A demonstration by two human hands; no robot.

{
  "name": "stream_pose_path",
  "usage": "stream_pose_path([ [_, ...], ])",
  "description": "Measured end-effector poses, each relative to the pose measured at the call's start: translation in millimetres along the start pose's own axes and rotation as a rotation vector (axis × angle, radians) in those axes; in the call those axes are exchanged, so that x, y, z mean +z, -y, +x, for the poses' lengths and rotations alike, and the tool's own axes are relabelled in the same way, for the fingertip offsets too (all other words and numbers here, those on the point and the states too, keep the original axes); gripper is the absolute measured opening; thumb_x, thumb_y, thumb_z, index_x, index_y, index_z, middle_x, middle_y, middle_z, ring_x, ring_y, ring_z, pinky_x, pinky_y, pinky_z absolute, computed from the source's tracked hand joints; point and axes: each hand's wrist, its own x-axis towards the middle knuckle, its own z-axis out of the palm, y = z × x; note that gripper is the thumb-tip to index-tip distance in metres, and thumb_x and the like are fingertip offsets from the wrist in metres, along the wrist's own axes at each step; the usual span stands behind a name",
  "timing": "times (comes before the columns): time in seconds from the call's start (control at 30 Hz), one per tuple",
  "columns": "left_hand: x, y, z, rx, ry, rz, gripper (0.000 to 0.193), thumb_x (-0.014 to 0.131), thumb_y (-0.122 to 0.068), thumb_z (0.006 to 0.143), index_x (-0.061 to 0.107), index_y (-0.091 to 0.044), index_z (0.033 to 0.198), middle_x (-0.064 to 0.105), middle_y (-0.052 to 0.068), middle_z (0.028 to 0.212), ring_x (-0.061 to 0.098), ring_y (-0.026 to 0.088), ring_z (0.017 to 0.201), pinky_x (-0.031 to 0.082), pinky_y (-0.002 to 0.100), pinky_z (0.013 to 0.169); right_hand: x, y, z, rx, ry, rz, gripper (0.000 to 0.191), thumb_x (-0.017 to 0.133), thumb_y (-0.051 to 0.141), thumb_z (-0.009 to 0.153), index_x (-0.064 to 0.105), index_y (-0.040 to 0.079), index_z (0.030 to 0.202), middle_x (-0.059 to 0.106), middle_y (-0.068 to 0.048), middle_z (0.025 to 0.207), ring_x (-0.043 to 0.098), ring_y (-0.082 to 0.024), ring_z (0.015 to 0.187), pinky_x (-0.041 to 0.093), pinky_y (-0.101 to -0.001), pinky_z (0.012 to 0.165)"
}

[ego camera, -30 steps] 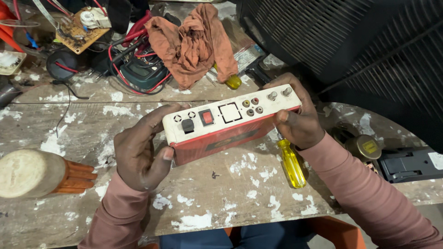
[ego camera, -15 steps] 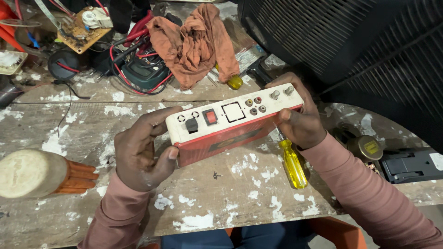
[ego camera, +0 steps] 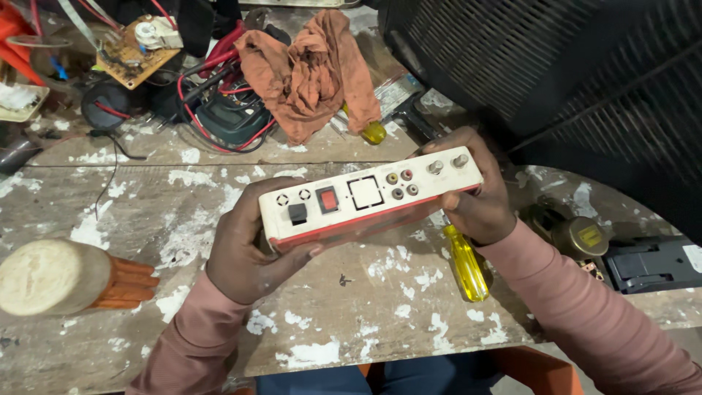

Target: The person uses a screwdriver to unscrew and open the casing of a red set-top box, then wipes the red top cover with a cloth. They reattach the cover onto the base, turn the unit over, and continue wiping the white bottom and sides with the cloth.

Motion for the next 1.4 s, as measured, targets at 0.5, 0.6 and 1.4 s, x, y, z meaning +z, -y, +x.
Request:
stream_pose_path([
  [0.5,-6.8,7.7,3.8,-0.015,-0.024,0.046,0.068,0.087,-0.006,0.080,0.049,-0.001,0.136,0.069,0.011,0.124,0.065,0.013,0.114,0.056,0.031,0.098,-8.7,2.0,3.7,0.133,0.018,-0.367,0.072,0.095,0.019,0.072,0.057,-0.001,0.130,0.070,-0.006,0.120,0.066,-0.014,0.113,0.055,-0.0340,0.101],
  [0.6,-4.6,4.4,9.3,0.016,-0.030,-0.001,0.074,0.085,-0.007,0.082,0.043,-0.002,0.143,0.062,0.010,0.134,0.062,0.013,0.124,0.054,0.031,0.103,-7.3,-2.4,-5.5,0.043,-0.050,-0.492,0.070,0.098,0.022,0.067,0.061,0.000,0.123,0.069,-0.005,0.113,0.066,-0.013,0.109,0.056,-0.0326,0.098],
  [1.4,-16.8,12.2,13.4,-0.326,-0.138,-0.980,0.061,0.058,-0.033,0.102,0.050,0.013,0.140,0.069,0.021,0.122,0.075,0.027,0.103,0.064,0.037,0.088,15.0,20.8,2.9,-1.132,0.284,-1.354,0.030,0.082,0.021,0.097,0.063,0.028,0.119,0.069,0.015,0.124,0.050,-0.017,0.132,0.022,-0.0514,0.124],
])
